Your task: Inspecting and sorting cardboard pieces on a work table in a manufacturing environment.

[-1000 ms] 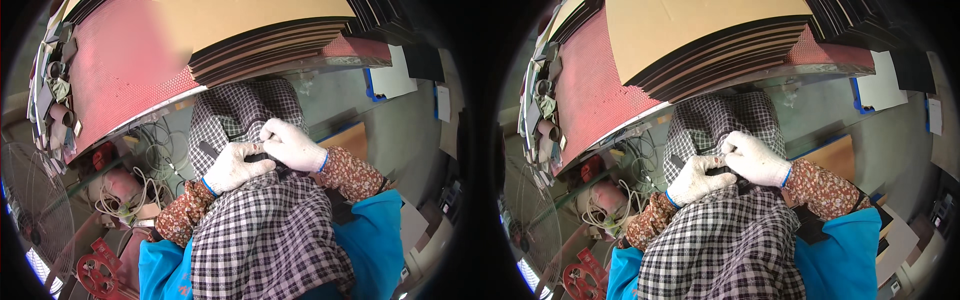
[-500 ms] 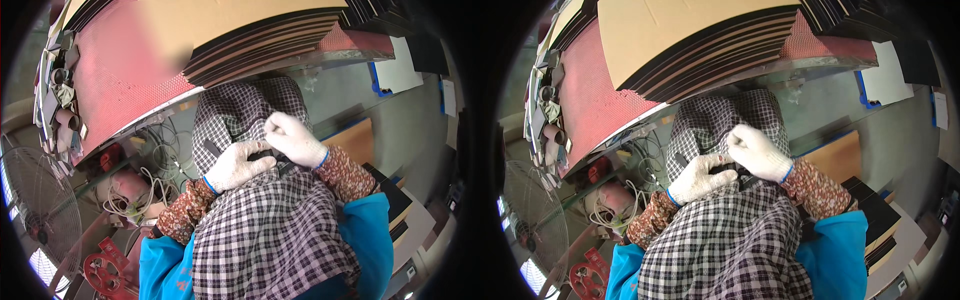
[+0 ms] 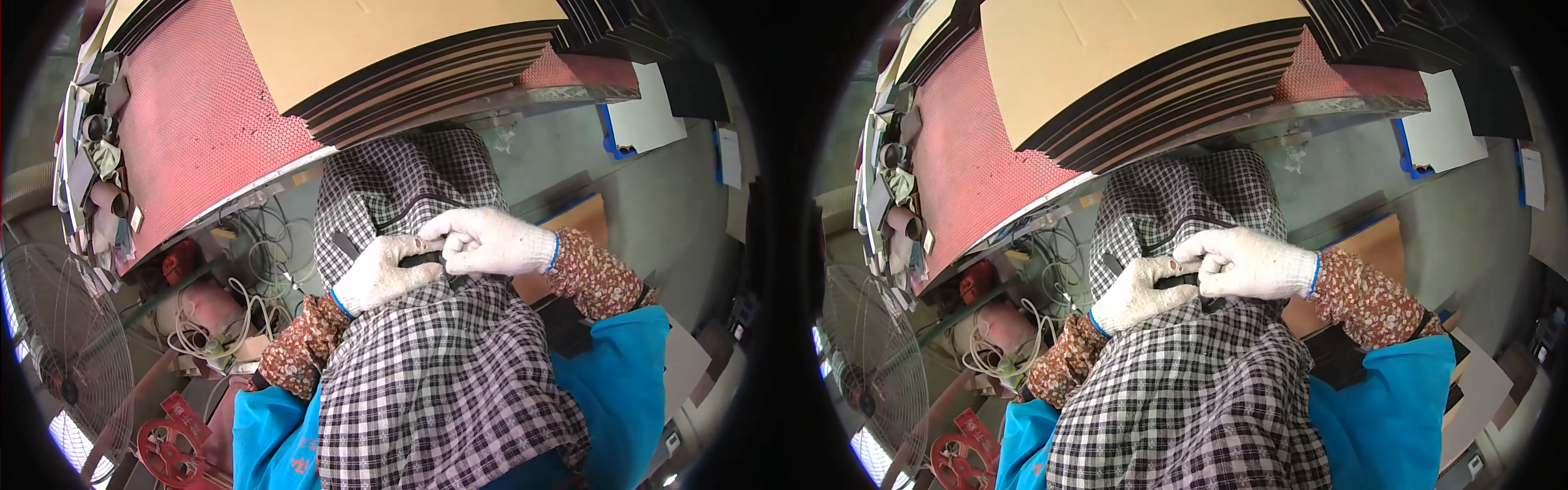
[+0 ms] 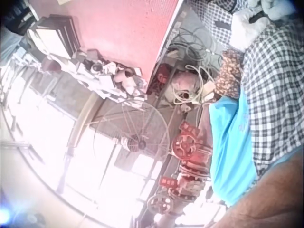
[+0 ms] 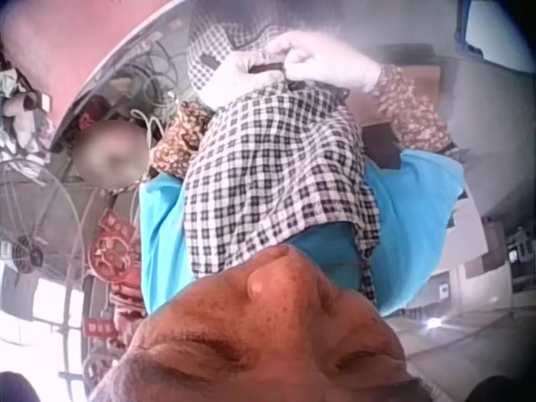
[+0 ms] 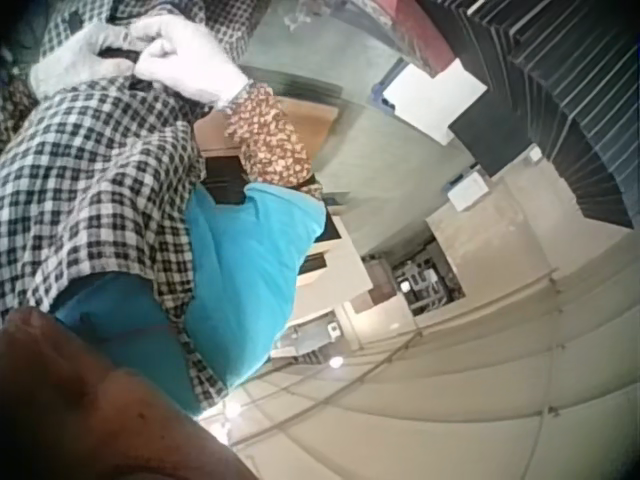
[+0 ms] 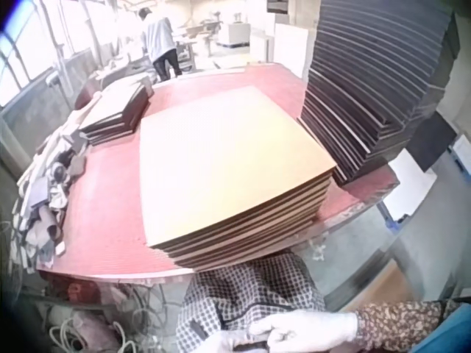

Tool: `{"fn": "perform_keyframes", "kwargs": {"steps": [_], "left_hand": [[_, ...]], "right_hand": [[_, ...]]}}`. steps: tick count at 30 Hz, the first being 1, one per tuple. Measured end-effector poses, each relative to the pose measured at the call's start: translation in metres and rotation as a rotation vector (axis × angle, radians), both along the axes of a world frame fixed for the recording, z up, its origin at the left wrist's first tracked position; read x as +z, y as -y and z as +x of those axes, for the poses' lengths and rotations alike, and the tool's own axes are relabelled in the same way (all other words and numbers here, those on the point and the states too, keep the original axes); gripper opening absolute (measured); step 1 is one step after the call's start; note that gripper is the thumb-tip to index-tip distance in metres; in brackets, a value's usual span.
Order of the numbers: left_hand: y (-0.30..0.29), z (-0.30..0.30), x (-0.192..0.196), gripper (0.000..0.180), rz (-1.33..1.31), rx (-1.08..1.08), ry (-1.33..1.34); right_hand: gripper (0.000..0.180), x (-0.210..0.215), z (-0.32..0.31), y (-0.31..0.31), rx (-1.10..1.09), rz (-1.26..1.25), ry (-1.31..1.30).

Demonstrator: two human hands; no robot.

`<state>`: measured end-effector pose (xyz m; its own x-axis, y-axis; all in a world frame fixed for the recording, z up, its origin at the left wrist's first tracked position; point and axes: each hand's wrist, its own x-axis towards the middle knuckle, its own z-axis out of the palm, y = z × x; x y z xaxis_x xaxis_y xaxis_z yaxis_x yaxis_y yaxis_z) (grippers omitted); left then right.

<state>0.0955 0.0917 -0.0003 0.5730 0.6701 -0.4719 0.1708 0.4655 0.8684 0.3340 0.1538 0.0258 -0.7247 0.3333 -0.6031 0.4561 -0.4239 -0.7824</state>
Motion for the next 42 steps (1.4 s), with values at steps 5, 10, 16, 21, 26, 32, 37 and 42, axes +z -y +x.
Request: {"fn": "perform_keyframes", "kwargs": {"steps": [5,10,16,21,26,32,37,42], "left_hand": [[-0.005,-0.002,0.001,0.04,-0.028,-0.005,0.028],[-0.002,0.01,0.007,0.035,-0.108,0.027,0.009],[-0.006,0.019,0.007,0.036,-0.132,0.107,-0.069],[-0.004,0.025,0.001,0.031,-0.144,0.161,0.048],[-0.013,0.024,0.004,0.023,-0.165,-0.011,-0.089],[-0.016,0.03,0.003,0.03,-0.192,-0.11,-0.132],[-0.018,0.029,0.016,0.027,-0.329,-0.006,-0.125],[-0.014,0.025,0.005,0.016,-0.197,-0.015,-0.137]], "right_hand": [[0.036,-0.003,-0.006,0.008,-0.189,-0.255,-0.006],[0.02,-0.008,-0.014,0.012,-0.114,0.278,0.14],[0.019,-0.01,-0.038,-0.009,-0.149,0.381,0.287],[0.019,-0.022,-0.033,-0.003,-0.186,0.422,0.217],[0.014,-0.031,-0.016,0.01,-0.372,0.26,0.254],[0.01,-0.054,0.005,0.041,-0.539,0.127,0.223],[0.016,-0.04,0.008,0.028,-0.674,-0.1,-0.016],[0.044,-0.032,0.013,0.021,-0.326,-0.089,-0.27]]}}
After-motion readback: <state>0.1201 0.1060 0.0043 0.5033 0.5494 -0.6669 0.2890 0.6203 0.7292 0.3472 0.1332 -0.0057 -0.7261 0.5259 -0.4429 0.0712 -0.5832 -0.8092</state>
